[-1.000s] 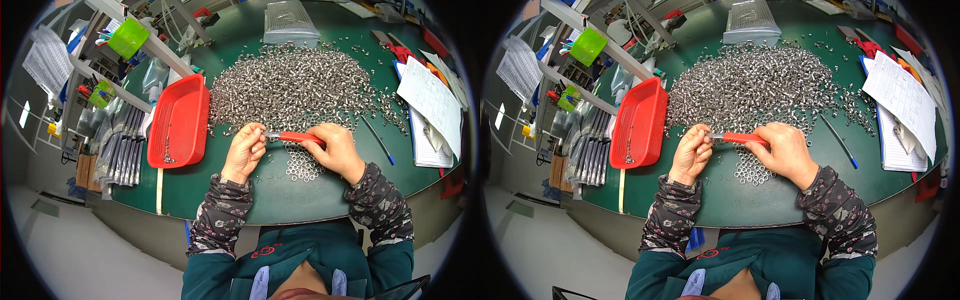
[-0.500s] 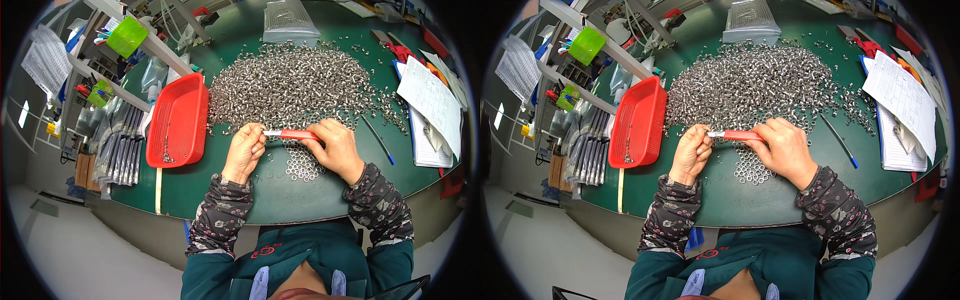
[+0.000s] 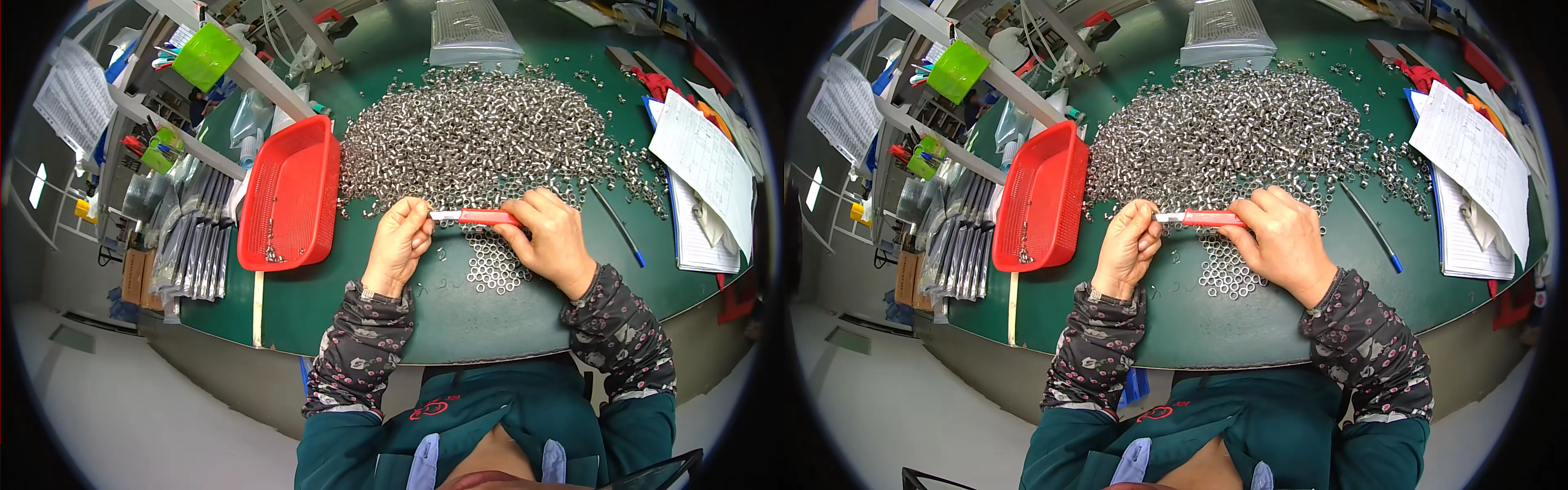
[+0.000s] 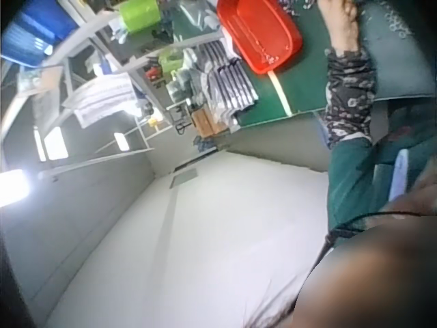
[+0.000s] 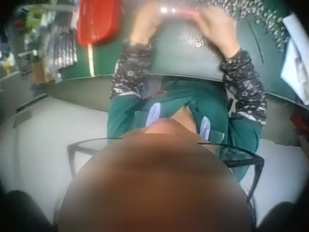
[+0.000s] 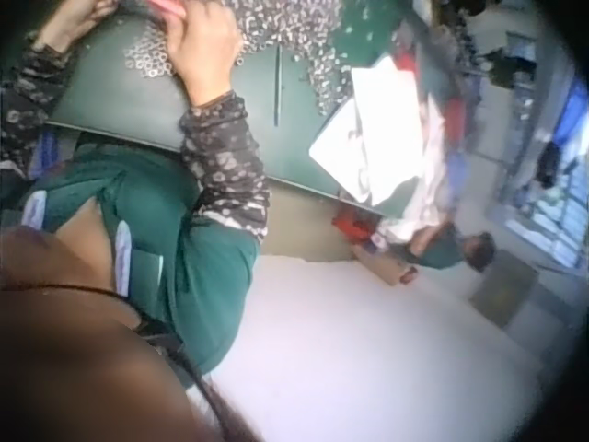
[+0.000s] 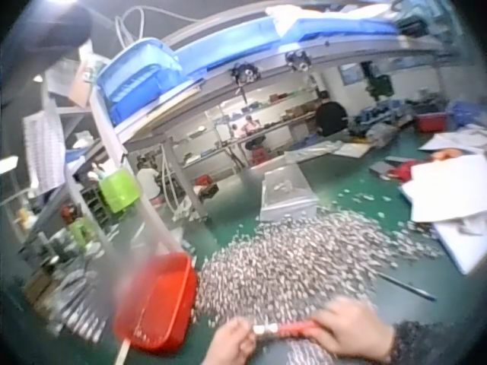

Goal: Using pliers to connect small metal rings into chains at a workbench.

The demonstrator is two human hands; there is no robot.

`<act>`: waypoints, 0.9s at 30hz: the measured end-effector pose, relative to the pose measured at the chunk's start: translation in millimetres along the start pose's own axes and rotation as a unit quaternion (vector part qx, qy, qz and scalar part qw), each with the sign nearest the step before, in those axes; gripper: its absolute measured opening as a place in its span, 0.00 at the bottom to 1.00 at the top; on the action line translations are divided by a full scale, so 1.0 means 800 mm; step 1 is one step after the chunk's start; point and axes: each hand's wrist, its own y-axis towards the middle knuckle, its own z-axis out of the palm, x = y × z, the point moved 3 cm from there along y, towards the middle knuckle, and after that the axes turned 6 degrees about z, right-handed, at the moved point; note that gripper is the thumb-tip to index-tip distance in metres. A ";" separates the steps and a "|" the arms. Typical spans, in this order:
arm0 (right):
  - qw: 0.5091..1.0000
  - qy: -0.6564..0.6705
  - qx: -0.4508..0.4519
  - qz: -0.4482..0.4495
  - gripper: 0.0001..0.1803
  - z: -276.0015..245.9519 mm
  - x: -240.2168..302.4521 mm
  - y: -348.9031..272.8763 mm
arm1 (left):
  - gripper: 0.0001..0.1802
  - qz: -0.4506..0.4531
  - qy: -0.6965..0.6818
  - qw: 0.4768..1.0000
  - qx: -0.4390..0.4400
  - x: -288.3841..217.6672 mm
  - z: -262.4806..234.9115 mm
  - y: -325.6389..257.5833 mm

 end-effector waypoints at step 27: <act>1.000 0.002 0.017 -0.018 0.10 -0.002 0.003 0.001 | 0.11 -0.026 0.074 0.997 -0.010 -0.006 0.001 -0.001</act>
